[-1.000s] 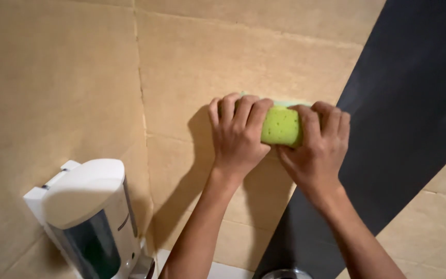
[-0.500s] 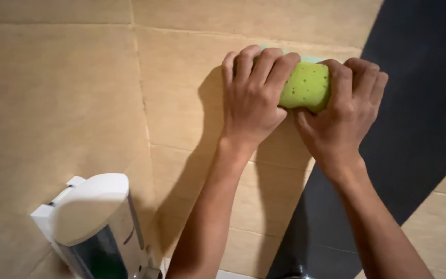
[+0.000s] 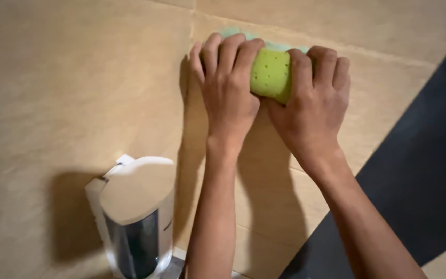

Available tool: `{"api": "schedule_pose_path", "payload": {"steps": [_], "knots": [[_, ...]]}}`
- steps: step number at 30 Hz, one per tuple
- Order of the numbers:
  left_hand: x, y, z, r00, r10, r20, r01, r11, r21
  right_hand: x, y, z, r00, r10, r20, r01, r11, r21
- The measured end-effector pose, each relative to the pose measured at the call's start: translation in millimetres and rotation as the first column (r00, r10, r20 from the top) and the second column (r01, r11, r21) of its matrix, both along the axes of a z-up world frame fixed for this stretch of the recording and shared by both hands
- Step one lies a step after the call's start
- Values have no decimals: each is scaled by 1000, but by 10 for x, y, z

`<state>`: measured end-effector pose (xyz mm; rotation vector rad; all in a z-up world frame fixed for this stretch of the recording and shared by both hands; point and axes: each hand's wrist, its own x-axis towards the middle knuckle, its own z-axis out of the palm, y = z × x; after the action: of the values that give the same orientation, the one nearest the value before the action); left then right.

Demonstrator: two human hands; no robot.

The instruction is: The person scrubs the beige tiled walls and the white sink countertop using a green sponge. They move around the bathroom, cleaning vertical surfaces and the horizontal area around the sink basin.

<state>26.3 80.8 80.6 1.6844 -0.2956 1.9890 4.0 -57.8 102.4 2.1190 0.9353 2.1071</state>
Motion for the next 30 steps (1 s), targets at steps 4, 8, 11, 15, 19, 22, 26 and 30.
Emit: {"api": "schedule_pose_path", "payload": {"steps": [4,8,11,15,19,22,26,30], "knots": [[11,78,-249,1000,2,-10,-2,1000,-31,-58,82,-134,1000,15,-22,-16,999,-33],[-90,130,-509,997,-35,-62,35,999,1,-118,89,-380,996,49,-80,-55,996,-65],[-124,152,-723,996,-42,-74,43,999,1,-150,114,-581,990,64,-125,-72,995,-68],[-213,193,-1001,988,-34,-150,36,999,6,-151,126,-894,985,46,-169,-57,996,-63],[-250,245,-1203,987,-20,-161,28,999,44,-199,143,-1054,976,57,-210,-72,995,-67],[-256,248,-1421,979,7,-202,7,997,72,-210,127,-1245,966,73,-249,-96,992,-80],[-229,240,-1807,973,-15,-229,26,999,44,-193,107,-1578,956,61,-286,-92,991,-97],[-192,251,-2047,970,-27,-240,42,997,60,-202,89,-1755,950,64,-305,-101,989,-109]]}}
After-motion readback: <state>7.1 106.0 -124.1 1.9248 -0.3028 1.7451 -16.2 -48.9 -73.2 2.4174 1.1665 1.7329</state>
